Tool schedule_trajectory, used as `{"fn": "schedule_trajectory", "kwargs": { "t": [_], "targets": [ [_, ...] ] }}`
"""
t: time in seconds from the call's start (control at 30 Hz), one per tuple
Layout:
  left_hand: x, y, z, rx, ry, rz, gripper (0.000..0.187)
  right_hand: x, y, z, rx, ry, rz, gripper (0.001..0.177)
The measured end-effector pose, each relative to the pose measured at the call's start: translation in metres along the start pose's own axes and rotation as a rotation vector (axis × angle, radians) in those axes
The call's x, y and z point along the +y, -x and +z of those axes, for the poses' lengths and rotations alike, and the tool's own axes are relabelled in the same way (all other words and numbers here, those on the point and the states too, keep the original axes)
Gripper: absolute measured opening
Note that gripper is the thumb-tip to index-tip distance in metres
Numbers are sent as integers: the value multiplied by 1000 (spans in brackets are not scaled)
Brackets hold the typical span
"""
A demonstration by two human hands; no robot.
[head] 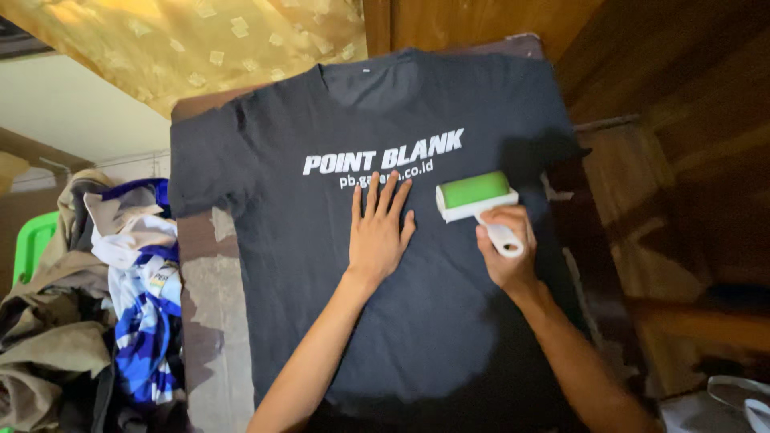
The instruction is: The person uses a lint roller to remove lint and debris from a black t-shirt laid flat on a table. They repeatedly roll the adhesive roller over the front, sleeves, and collar of the shirt while holding the fabric in place with their other hand.
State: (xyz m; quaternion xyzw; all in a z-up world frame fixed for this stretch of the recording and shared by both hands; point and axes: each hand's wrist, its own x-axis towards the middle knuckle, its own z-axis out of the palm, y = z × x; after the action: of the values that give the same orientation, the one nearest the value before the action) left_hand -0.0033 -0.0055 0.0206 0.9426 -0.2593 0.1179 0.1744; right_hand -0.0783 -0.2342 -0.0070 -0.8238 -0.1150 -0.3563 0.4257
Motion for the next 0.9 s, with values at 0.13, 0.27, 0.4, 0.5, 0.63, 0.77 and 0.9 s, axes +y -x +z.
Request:
{"fn": "schedule_trajectory", "kwargs": {
  "t": [0.13, 0.27, 0.4, 0.5, 0.63, 0.77, 0.9],
  "targets": [
    [0, 1, -1, -14, -4, -9, 54, 4, 3, -1, -20, -31, 11, 27],
    [-1, -4, -5, -26, 10, -12, 53, -2, 4, -3, -32, 1, 49, 24],
    [0, -4, -7, -45, -11, -5, 54, -1, -2, -6, -53, -83, 35, 30],
    [2, 0, -8, -50, -16, -14, 54, -2, -6, -10, -90, -119, 47, 32],
    [3, -3, -2, -31, -20, 7, 53, -9, -8, -9, -122, -56, 68, 27],
    [-3, -2, -1, -21, -23, 13, 55, -18, -20, -8, -129, -79, 64, 25],
    [-1, 8, 7, -2, -39, 16, 54, -23, -14, -9, -158, -75, 70, 25]
  ]
}}
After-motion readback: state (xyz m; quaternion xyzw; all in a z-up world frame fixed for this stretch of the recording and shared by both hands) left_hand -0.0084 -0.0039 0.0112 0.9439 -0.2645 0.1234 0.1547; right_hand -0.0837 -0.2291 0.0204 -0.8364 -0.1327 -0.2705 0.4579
